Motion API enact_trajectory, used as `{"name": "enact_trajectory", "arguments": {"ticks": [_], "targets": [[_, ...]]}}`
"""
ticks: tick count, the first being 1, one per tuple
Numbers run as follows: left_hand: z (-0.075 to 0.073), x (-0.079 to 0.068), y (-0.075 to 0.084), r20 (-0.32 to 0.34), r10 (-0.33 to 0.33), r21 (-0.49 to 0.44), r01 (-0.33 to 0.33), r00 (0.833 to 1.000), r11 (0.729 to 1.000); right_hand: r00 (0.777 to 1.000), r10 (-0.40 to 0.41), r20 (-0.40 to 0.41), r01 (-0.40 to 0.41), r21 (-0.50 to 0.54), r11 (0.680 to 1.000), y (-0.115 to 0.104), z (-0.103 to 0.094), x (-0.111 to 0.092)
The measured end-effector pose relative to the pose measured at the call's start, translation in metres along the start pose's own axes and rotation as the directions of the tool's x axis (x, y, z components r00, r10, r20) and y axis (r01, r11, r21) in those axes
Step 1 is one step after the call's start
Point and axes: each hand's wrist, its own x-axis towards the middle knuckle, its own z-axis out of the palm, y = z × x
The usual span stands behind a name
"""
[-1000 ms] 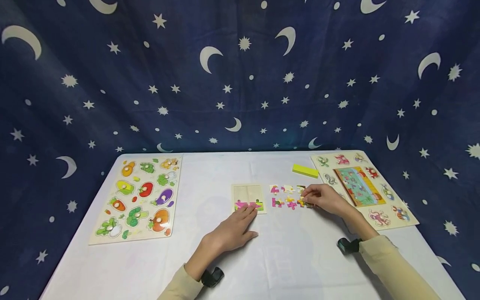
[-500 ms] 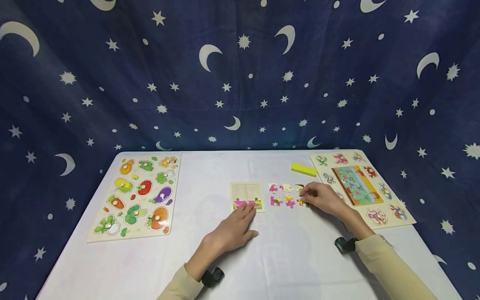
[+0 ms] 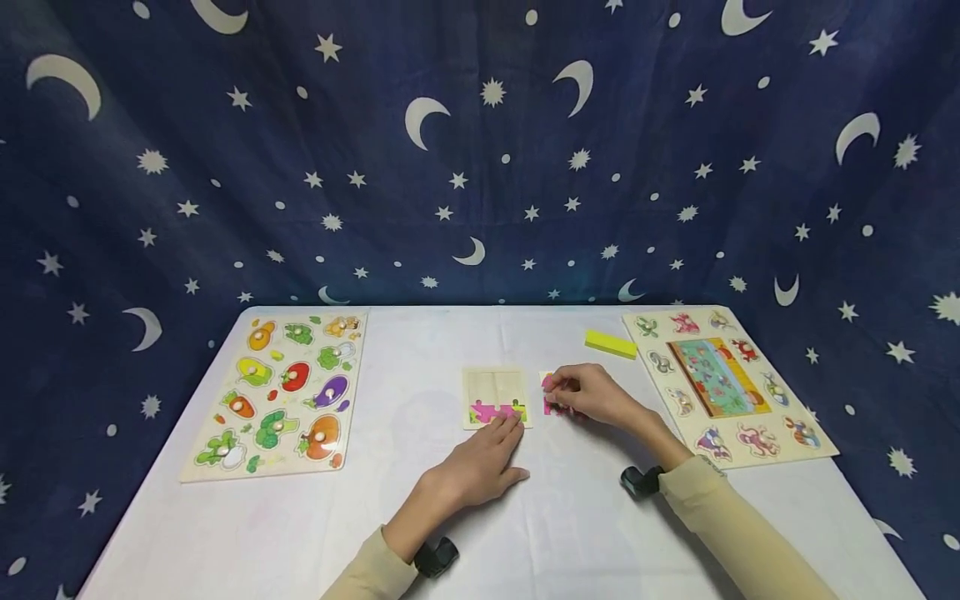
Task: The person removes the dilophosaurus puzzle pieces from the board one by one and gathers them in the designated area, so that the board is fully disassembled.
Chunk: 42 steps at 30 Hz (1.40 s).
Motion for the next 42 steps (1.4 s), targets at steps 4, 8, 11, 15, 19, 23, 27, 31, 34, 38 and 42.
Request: {"name": "enact_trajectory", "arguments": {"ticks": [4,8,11,15,19,23,27,31,34,38,42], "targets": [[0.003,0.000,0.000,0.000,-0.002,0.018,0.002,1.000,1.000,0.996,-0.067,0.059,0.067,0.008,0.998,-0.015,0.015,0.018],[0.004,-0.001,0.000,0.002,0.004,0.038,-0.004,1.000,0.999,0.984,-0.138,0.117,0.142,-0.034,0.989,-0.027,0.030,0.035],[0.003,0.000,-0.001,0.005,0.020,0.059,-0.020,1.000,0.998,0.973,-0.160,0.165,0.172,-0.061,0.983,-0.034,0.040,0.047],[0.001,0.001,-0.004,0.009,0.057,0.076,-0.057,0.998,0.995,0.967,-0.168,0.191,0.188,-0.091,0.978,-0.044,0.050,0.057],[-0.002,0.001,-0.007,0.023,0.073,0.072,-0.075,0.997,0.995,0.968,-0.157,0.195,0.181,-0.109,0.977,-0.052,0.054,0.063],[-0.003,0.000,-0.009,0.044,0.063,0.043,-0.065,0.997,0.997,0.969,-0.131,0.212,0.154,-0.097,0.983,-0.054,0.057,0.066],[-0.003,-0.001,-0.011,0.065,0.049,-0.001,-0.049,0.997,0.999,0.972,-0.077,0.220,0.088,-0.042,0.995,-0.054,0.059,0.067],[-0.002,-0.001,-0.011,0.071,0.041,-0.018,-0.040,0.997,0.999,0.972,-0.049,0.228,0.043,0.031,0.999,-0.055,0.059,0.067],[-0.001,0.000,-0.010,0.070,0.042,-0.013,-0.041,0.997,0.999,0.970,-0.039,0.241,0.019,0.083,0.996,-0.054,0.059,0.066],[0.000,0.000,-0.008,0.070,0.035,0.009,-0.035,0.997,0.999,0.978,-0.035,0.206,0.008,0.128,0.992,-0.054,0.056,0.064],[0.001,0.000,-0.007,0.056,0.019,0.029,-0.021,0.998,0.999,0.988,-0.029,0.152,0.010,0.123,0.992,-0.053,0.044,0.061]]}}
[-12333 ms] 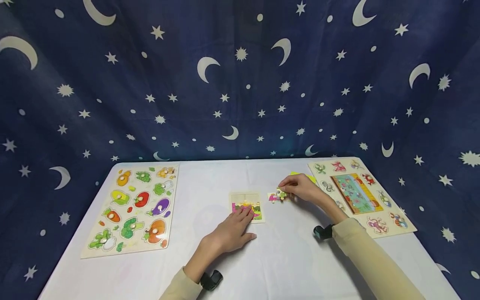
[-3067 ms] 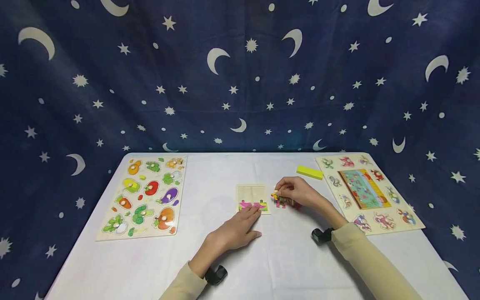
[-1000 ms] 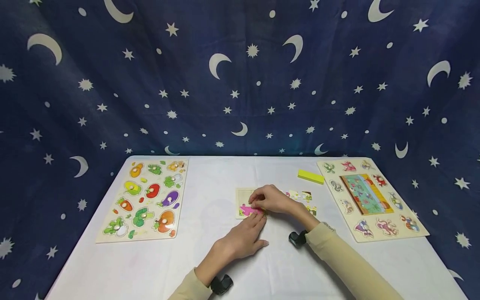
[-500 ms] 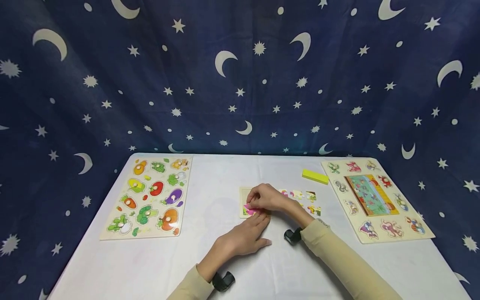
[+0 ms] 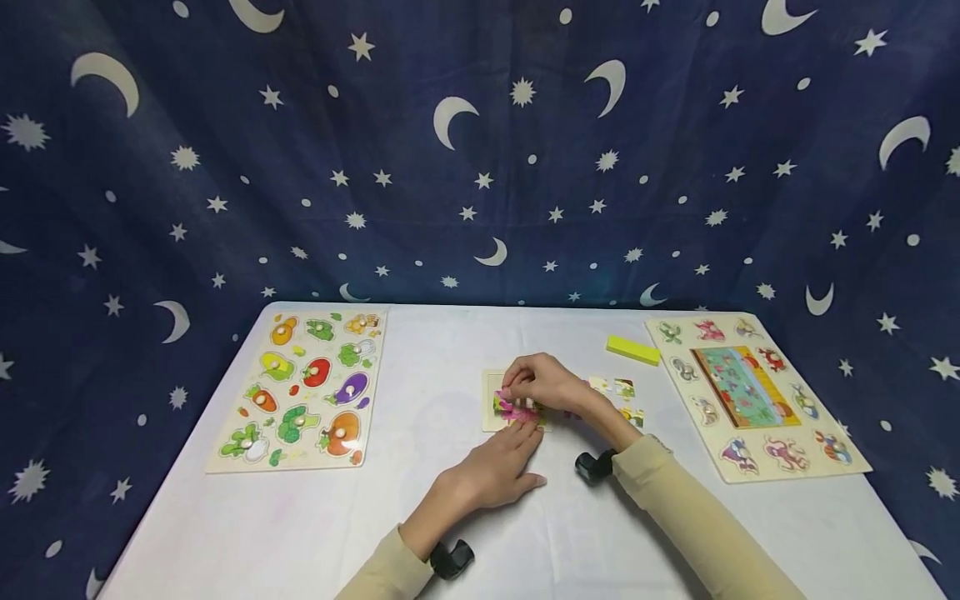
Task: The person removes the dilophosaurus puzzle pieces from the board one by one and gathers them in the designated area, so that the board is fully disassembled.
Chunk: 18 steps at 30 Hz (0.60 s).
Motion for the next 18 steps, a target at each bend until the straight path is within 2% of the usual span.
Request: {"name": "enact_trajectory", "arguments": {"ticks": [7,18], "targets": [[0.000,-0.001,0.001,-0.030,0.008,0.002,-0.008,1.000,1.000,0.996,0.053,-0.078,-0.055,-0.023,0.998,0.015,-0.023,-0.030],[0.001,0.000,-0.001,-0.052,0.025,-0.016,-0.026,0.998,1.000,0.988,0.101,-0.118,-0.100,0.011,0.995,0.046,-0.037,-0.075]]}}
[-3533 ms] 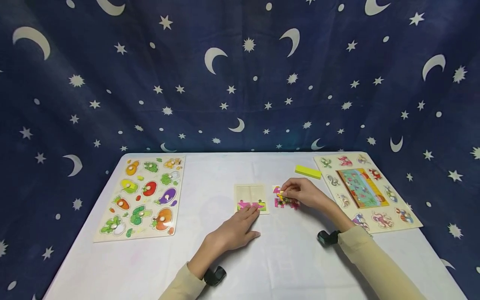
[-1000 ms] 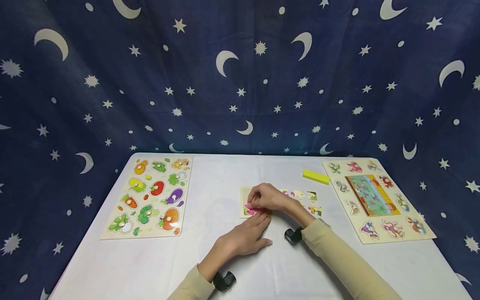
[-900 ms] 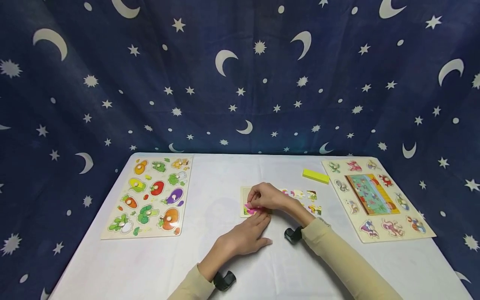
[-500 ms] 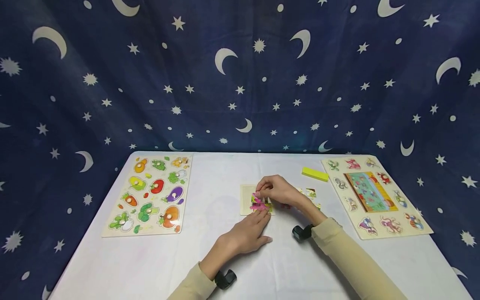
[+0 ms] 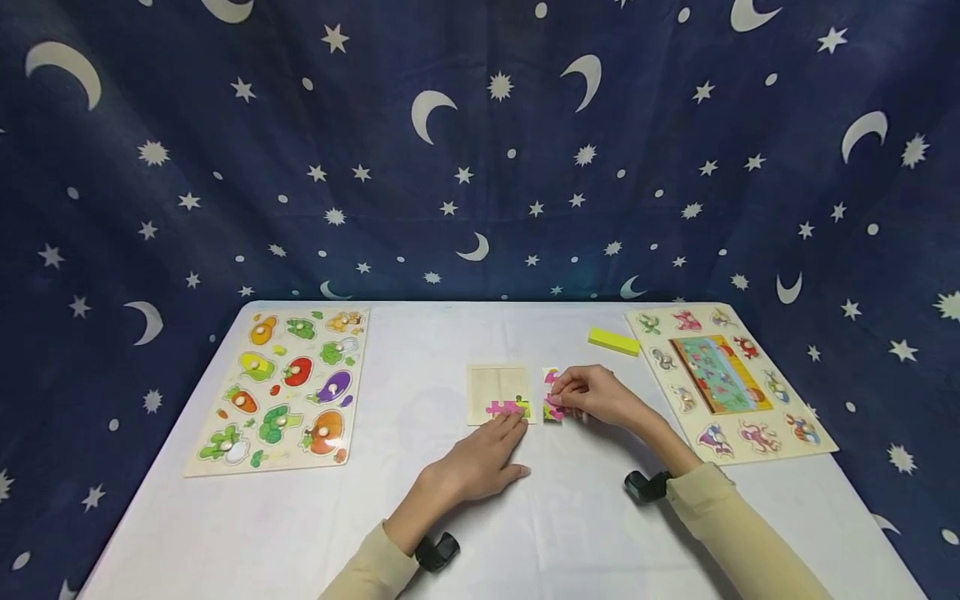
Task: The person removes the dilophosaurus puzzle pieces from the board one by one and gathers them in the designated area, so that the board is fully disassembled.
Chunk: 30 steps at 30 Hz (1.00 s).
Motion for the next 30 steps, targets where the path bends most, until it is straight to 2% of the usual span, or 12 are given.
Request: {"name": "enact_trajectory", "arguments": {"ticks": [7,15,20,24,30], "targets": [[-0.001,0.000,0.001,-0.008,-0.016,-0.020,0.015,1.000,1.000,0.999,-0.043,0.023,0.044,-0.044,0.998,0.011,0.000,-0.012],[0.002,0.006,0.007,0.017,-0.013,0.035,0.013,1.000,0.999,0.999,-0.051,-0.005,0.050,-0.113,0.992,0.011,0.006,-0.016],[0.001,0.007,0.012,-0.005,-0.009,0.047,0.009,1.000,0.999,0.997,-0.073,-0.013,0.071,-0.155,0.985,0.007,0.007,-0.015],[0.002,0.006,0.017,-0.007,-0.018,0.057,0.019,1.000,0.998,0.992,-0.122,-0.026,0.117,-0.157,0.981,0.001,0.010,-0.011],[0.004,0.005,0.021,-0.009,-0.012,0.070,0.013,1.000,0.997,0.982,-0.186,-0.018,0.179,-0.183,0.967,-0.019,0.018,0.006]]}}
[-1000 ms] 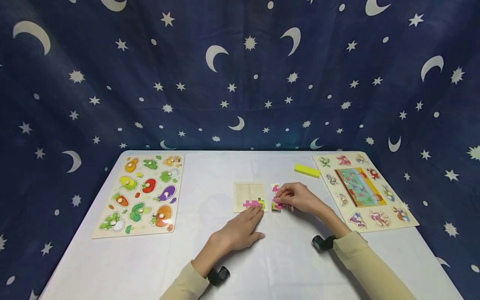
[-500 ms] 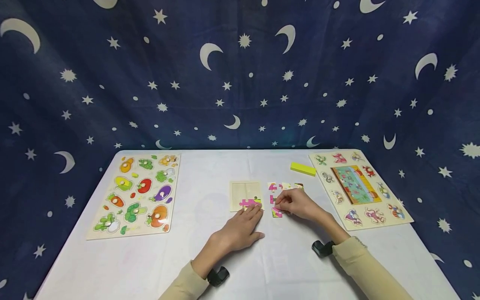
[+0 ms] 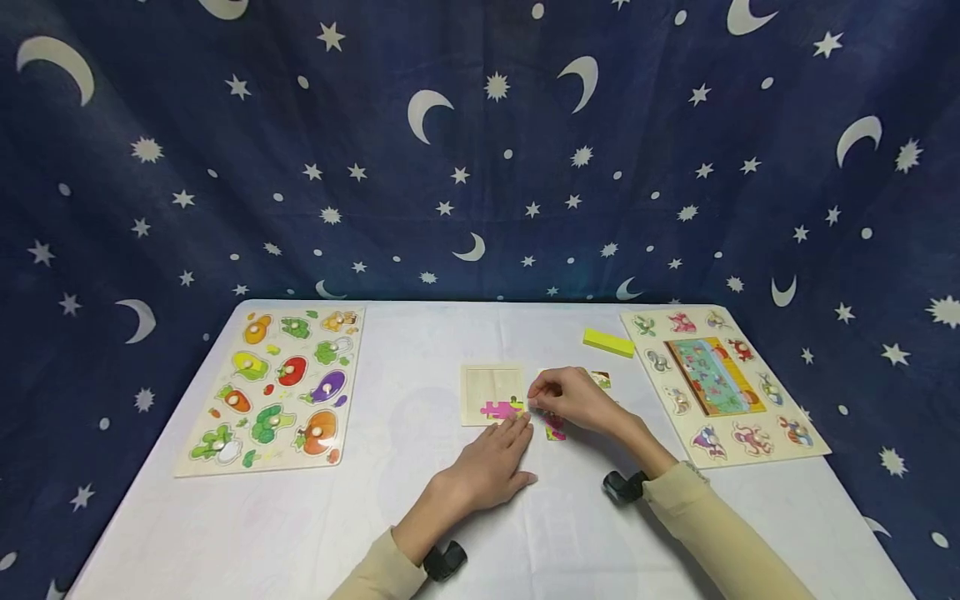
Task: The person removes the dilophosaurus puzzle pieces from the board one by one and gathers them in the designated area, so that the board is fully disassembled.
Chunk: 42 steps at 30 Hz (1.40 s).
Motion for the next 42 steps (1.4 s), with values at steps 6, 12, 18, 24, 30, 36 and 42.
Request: {"name": "enact_trajectory", "arguments": {"ticks": [6,12,18,24,30,36,42], "targets": [[-0.001,0.001,0.001,0.025,-0.002,-0.010,0.002,1.000,1.000,0.997,-0.023,0.074,0.025,-0.025,0.999,-0.011,0.013,0.027],[0.002,0.003,0.000,0.037,0.003,-0.009,-0.002,0.999,1.000,0.992,-0.030,0.123,0.035,-0.046,0.998,-0.014,0.022,0.042],[0.004,0.004,0.000,0.051,-0.001,-0.004,0.001,0.999,1.000,0.988,-0.018,0.156,0.023,-0.035,0.999,-0.012,0.024,0.047],[0.003,0.000,0.002,0.046,0.003,0.015,-0.004,0.999,1.000,0.985,-0.002,0.172,-0.001,0.020,1.000,-0.007,0.030,0.048],[0.002,-0.002,0.002,0.032,0.006,0.041,-0.007,0.999,0.999,0.980,0.030,0.196,-0.044,0.066,0.997,-0.009,0.031,0.050],[0.001,-0.002,0.001,0.038,0.002,0.030,-0.004,0.999,1.000,0.969,0.060,0.239,-0.090,0.118,0.989,-0.012,0.029,0.053],[0.000,0.001,-0.004,0.067,-0.007,-0.014,0.008,0.998,1.000,0.977,0.051,0.207,-0.084,0.156,0.984,-0.011,0.026,0.058]]}}
